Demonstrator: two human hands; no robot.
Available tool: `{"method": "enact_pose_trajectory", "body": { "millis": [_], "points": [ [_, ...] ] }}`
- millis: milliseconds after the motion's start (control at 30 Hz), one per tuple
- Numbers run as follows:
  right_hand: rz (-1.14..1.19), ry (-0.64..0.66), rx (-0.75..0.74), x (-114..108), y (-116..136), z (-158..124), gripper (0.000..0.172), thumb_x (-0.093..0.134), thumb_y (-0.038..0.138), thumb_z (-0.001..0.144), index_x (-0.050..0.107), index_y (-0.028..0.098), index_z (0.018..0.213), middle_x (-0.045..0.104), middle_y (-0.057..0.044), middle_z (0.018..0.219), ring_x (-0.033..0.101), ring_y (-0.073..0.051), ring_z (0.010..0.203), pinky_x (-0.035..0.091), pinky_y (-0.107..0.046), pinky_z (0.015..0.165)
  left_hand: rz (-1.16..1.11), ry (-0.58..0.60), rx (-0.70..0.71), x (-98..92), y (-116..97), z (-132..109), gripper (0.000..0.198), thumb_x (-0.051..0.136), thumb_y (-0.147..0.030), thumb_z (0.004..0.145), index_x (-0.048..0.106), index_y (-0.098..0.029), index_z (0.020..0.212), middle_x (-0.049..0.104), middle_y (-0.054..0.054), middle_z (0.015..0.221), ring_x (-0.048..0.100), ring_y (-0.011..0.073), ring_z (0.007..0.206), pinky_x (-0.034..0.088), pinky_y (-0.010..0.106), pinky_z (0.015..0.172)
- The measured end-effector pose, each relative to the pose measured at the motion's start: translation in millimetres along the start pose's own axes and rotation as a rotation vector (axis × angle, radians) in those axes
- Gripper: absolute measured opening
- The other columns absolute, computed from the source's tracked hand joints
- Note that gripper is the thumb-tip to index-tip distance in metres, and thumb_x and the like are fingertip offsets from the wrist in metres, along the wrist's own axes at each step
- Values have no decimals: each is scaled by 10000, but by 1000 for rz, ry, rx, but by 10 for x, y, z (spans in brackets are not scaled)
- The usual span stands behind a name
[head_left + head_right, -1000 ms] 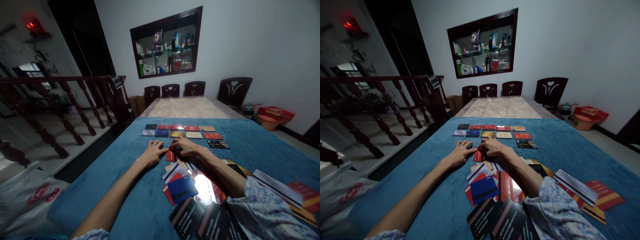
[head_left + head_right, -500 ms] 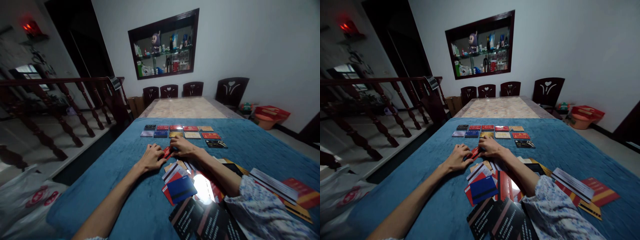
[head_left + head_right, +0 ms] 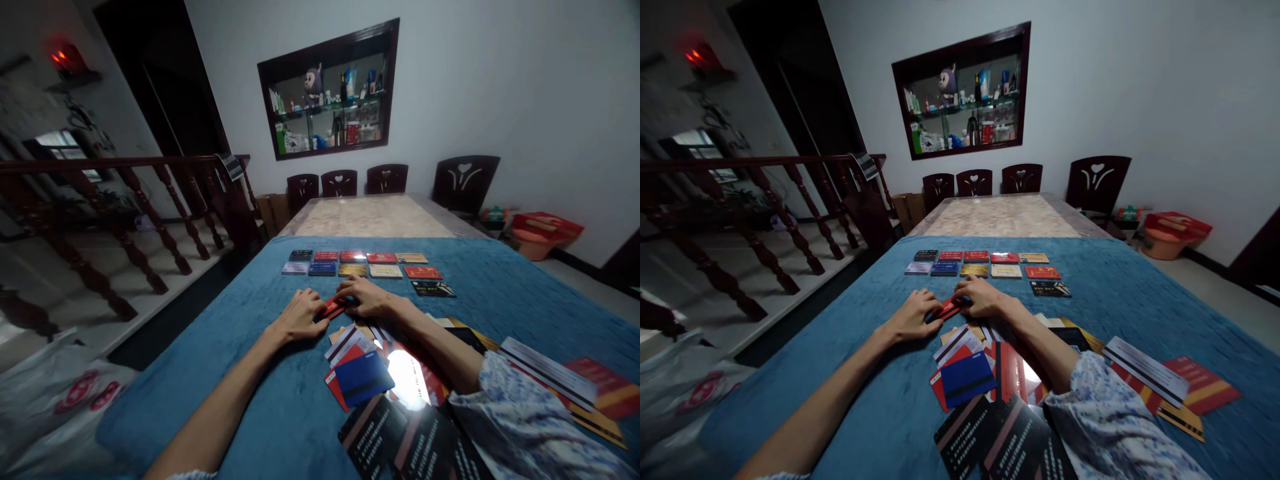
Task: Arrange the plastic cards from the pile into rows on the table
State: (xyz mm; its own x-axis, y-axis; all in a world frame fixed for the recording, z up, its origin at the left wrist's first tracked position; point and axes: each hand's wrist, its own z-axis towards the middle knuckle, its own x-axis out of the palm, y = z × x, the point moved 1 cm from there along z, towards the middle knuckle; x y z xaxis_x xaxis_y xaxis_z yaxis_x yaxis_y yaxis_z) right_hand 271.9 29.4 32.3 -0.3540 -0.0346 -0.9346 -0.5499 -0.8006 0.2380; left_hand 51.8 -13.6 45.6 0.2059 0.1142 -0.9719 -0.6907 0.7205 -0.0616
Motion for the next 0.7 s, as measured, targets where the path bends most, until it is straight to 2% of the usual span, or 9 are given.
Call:
{"method": "enact_pose_trajectory", "body": {
  "millis": [333,467,700],
  "points": [
    [62,-74,-49,-56,20,7,197,686,171,745,771,194,922,724,-64,903,571,-224,910,414,-365,874,-204,-60,84,-69,118,-26,123,614,-227,830,724,-175,847,677,45,820,581,183,851,433,314,812],
    [78,-120,-48,-93,36,14,163,650,178,813,767,190,926,713,-68,852,587,-213,876,437,-348,830,-313,-139,37,-66,200,-40,144,587,-192,831,730,-183,823,716,36,820,616,167,819,472,308,817],
    [23,-200,-22,-59,17,27,219,561,117,867,746,189,960,712,-84,876,596,-215,881,457,-335,793,-316,-275,14,-21,281,-45,190,548,-173,874,735,-169,904,733,62,857,640,169,797,515,314,789]
  ]
}}
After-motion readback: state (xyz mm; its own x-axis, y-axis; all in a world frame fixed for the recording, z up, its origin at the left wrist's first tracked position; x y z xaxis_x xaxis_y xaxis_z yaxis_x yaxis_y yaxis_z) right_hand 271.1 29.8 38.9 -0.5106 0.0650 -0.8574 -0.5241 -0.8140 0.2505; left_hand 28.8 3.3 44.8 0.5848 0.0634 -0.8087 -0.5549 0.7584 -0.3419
